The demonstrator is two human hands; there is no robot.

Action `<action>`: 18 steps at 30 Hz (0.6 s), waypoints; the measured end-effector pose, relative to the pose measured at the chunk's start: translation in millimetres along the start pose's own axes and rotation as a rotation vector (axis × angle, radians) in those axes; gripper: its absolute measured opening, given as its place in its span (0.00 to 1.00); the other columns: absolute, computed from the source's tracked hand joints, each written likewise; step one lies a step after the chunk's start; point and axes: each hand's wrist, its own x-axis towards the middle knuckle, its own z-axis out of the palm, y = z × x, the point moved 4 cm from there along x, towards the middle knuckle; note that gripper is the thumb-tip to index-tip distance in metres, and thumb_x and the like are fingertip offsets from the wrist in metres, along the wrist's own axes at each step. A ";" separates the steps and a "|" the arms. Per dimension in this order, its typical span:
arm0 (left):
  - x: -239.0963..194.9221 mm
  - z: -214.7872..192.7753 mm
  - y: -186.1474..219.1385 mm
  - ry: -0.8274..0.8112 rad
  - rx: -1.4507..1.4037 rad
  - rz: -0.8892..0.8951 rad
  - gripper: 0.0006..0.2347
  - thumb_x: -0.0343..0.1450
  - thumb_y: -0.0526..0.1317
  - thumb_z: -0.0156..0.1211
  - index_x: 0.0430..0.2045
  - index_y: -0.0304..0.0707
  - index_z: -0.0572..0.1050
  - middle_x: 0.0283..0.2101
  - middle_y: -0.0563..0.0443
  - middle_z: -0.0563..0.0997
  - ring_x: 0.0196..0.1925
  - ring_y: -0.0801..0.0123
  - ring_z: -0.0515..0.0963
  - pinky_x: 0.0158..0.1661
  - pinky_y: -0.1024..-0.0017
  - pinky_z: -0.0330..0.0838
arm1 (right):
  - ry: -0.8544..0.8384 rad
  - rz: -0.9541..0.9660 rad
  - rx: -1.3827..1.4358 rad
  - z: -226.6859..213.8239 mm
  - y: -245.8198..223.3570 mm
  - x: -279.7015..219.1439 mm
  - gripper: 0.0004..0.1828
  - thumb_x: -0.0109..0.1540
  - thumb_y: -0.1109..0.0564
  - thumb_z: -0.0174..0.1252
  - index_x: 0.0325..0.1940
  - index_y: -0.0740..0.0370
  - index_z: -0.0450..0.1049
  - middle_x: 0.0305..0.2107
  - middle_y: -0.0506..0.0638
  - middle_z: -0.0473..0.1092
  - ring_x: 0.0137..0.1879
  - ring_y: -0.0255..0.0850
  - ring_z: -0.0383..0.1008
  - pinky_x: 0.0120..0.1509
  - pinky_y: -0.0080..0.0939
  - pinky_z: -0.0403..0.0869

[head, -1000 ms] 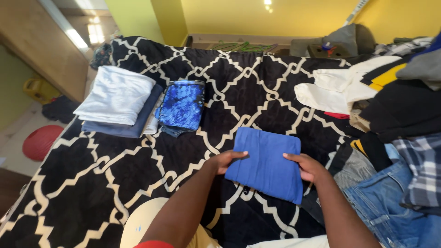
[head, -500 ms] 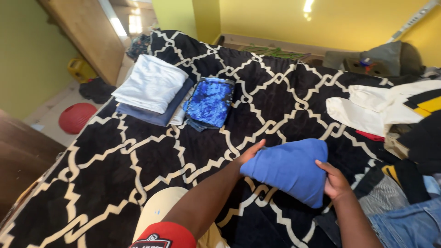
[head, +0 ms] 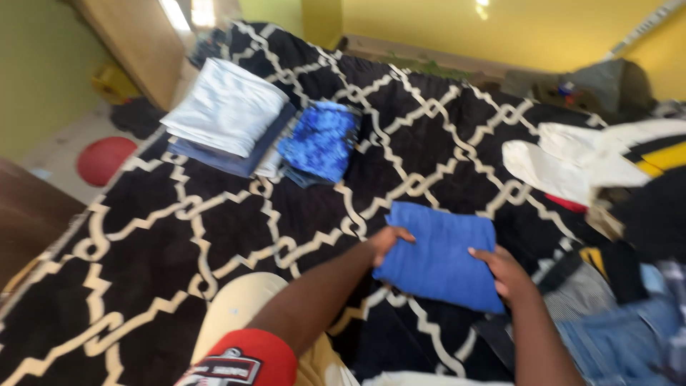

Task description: Folding various items of clothing on a bed

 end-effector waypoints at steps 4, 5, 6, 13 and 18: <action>-15.2 11.4 1.1 0.087 -0.090 0.027 0.25 0.64 0.41 0.66 0.55 0.26 0.74 0.52 0.31 0.81 0.53 0.41 0.82 0.58 0.43 0.73 | -0.011 -0.018 -0.038 -13.0 0.3 8.5 0.36 0.61 0.63 0.62 0.74 0.63 0.61 0.57 0.68 0.67 0.61 0.64 0.70 0.63 0.73 0.68; -14.6 11.7 1.9 0.086 -0.086 0.023 0.25 0.64 0.41 0.66 0.55 0.26 0.74 0.52 0.31 0.81 0.53 0.41 0.82 0.58 0.43 0.73 | -0.007 -0.018 -0.034 -16.8 1.5 13.2 0.36 0.61 0.63 0.62 0.74 0.63 0.61 0.57 0.68 0.67 0.61 0.64 0.70 0.63 0.73 0.68; -14.2 11.1 1.4 0.094 -0.094 0.019 0.25 0.63 0.41 0.67 0.54 0.26 0.74 0.52 0.31 0.81 0.52 0.41 0.82 0.58 0.43 0.73 | -0.026 -0.032 -0.022 -19.8 3.6 17.2 0.36 0.61 0.62 0.62 0.74 0.63 0.62 0.56 0.68 0.68 0.59 0.64 0.71 0.61 0.73 0.69; -21.4 23.3 10.1 0.035 -0.120 0.039 0.21 0.64 0.39 0.64 0.49 0.25 0.77 0.49 0.31 0.82 0.48 0.40 0.84 0.56 0.45 0.75 | -0.088 -0.065 0.030 -30.7 11.3 33.2 0.33 0.62 0.61 0.62 0.72 0.59 0.65 0.54 0.65 0.70 0.54 0.61 0.73 0.58 0.72 0.71; -27.3 43.2 28.3 -0.008 -0.114 0.114 0.21 0.64 0.40 0.64 0.49 0.25 0.77 0.48 0.31 0.82 0.47 0.42 0.85 0.55 0.45 0.75 | -0.116 -0.046 0.053 -22.0 15.3 34.3 0.30 0.63 0.60 0.61 0.70 0.59 0.67 0.54 0.64 0.71 0.54 0.60 0.75 0.59 0.69 0.72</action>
